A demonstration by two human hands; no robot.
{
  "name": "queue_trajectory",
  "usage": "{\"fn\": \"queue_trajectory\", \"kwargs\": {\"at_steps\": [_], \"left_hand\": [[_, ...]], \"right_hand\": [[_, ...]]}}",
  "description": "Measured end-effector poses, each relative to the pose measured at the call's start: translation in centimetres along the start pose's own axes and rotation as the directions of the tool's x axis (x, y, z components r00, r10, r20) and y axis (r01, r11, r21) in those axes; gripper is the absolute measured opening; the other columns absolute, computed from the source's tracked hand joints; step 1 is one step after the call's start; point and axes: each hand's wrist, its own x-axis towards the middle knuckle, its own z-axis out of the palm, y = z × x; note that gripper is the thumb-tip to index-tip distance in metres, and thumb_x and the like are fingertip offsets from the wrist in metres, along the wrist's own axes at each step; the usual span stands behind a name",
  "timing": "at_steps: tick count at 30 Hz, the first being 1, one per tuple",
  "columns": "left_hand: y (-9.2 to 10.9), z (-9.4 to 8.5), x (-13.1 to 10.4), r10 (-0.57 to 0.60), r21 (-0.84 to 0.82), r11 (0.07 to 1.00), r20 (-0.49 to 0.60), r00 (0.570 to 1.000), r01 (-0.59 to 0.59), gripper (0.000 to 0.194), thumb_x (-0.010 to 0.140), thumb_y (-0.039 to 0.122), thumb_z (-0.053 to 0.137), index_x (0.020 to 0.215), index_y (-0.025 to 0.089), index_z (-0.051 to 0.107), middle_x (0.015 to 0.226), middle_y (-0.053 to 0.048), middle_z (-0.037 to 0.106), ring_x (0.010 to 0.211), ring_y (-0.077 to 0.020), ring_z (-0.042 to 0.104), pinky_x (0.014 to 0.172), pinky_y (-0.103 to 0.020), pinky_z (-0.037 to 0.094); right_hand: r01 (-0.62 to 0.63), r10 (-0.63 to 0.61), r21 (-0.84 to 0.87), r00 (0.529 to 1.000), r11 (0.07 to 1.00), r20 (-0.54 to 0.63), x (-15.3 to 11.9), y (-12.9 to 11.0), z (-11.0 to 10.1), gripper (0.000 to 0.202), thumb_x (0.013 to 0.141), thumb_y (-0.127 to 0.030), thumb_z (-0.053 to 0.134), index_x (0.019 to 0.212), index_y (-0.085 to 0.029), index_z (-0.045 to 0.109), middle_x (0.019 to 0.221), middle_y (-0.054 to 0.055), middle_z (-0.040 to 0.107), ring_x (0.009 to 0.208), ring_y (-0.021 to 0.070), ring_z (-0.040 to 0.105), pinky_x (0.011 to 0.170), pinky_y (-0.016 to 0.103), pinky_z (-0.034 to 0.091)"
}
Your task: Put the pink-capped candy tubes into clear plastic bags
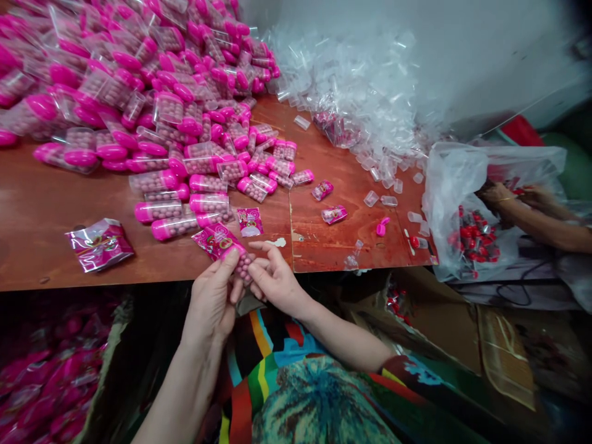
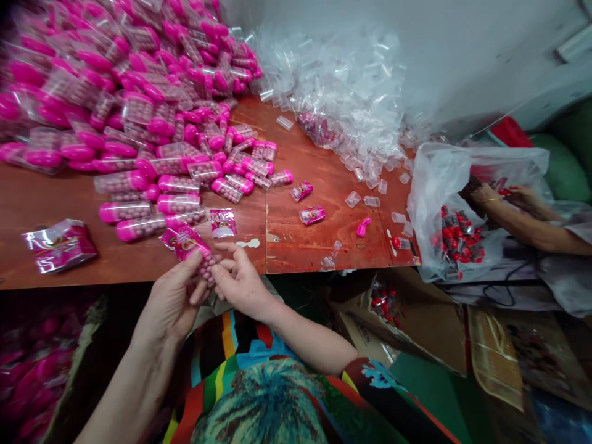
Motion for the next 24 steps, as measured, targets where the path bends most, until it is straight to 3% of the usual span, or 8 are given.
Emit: {"fn": "queue_trajectory", "kwargs": {"at_steps": [4,7,11,15,20,24], "left_hand": [[0.0,0.3,-0.4,0.073,0.039,0.997,-0.052,0.996,-0.071,0.037,0.062,0.039,0.089,0.067,0.012,0.064,0.051,0.003,0.054,0.034,-0.0015,0.035,0.036,-0.016,0.023],[0.6,0.1,-0.4,0.007,0.018,1.000,0.000,1.000,-0.007,0.033,0.067,0.038,0.086,0.069,0.012,0.065,0.046,0.004,0.050,0.034,-0.0026,0.035,0.038,-0.016,0.026],[1.3,-0.5,-0.1,-0.099,-0.023,0.994,0.137,0.986,0.103,0.031,0.070,0.038,0.082,0.069,0.012,0.065,0.043,0.005,0.048,0.032,-0.0031,0.030,0.037,-0.018,0.030],[0.7,-0.7,0.1,-0.068,0.003,0.998,0.095,0.993,0.068,0.032,0.069,0.038,0.084,0.071,0.012,0.065,0.037,0.006,0.042,0.033,-0.0040,0.032,0.039,-0.017,0.030],[-0.3,-0.5,0.1,-0.041,-0.025,0.999,0.011,0.999,0.041,0.038,0.071,0.044,0.084,0.068,0.013,0.062,0.036,0.006,0.041,0.032,-0.0040,0.032,0.038,-0.017,0.027],[-0.2,-0.8,0.3,-0.061,-0.039,0.997,0.071,0.996,0.063,0.037,0.071,0.043,0.084,0.070,0.012,0.063,0.037,0.008,0.039,0.033,-0.0028,0.028,0.038,-0.016,0.027]], "right_hand": [[0.154,-0.167,-0.173,0.984,0.973,-0.059,-0.4,0.3,-0.1,0.040,0.096,-0.028,0.055,0.133,-0.025,0.043,0.087,-0.002,0.062,0.077,0.0108,0.064,0.071,0.024,0.052],[0.072,-0.073,-0.052,0.997,0.996,-0.011,-0.2,0.1,-0.6,0.040,0.095,-0.032,0.057,0.131,-0.025,0.042,0.080,-0.004,0.059,0.061,0.0078,0.057,0.057,0.020,0.047],[-0.090,0.082,0.100,0.993,0.991,0.083,0.1,-0.3,-1.5,0.043,0.093,-0.044,0.060,0.127,-0.025,0.040,0.073,-0.008,0.056,0.040,0.0037,0.040,0.038,0.016,0.030],[-0.035,0.033,0.063,0.999,0.997,0.027,-0.2,-0.1,-1.2,0.042,0.094,-0.041,0.060,0.128,-0.024,0.041,0.072,-0.008,0.055,0.043,0.0041,0.044,0.042,0.016,0.034],[0.099,-0.107,-0.154,0.993,0.983,-0.042,-0.6,0.4,-0.5,0.041,0.095,-0.032,0.058,0.132,-0.025,0.044,0.082,-0.003,0.062,0.071,0.0098,0.061,0.065,0.022,0.050],[0.022,-0.023,-0.016,1.000,1.000,-0.018,-0.4,0.4,-0.9,0.040,0.095,-0.039,0.058,0.128,-0.025,0.041,0.072,-0.008,0.054,0.049,0.0055,0.049,0.047,0.017,0.041]]}}
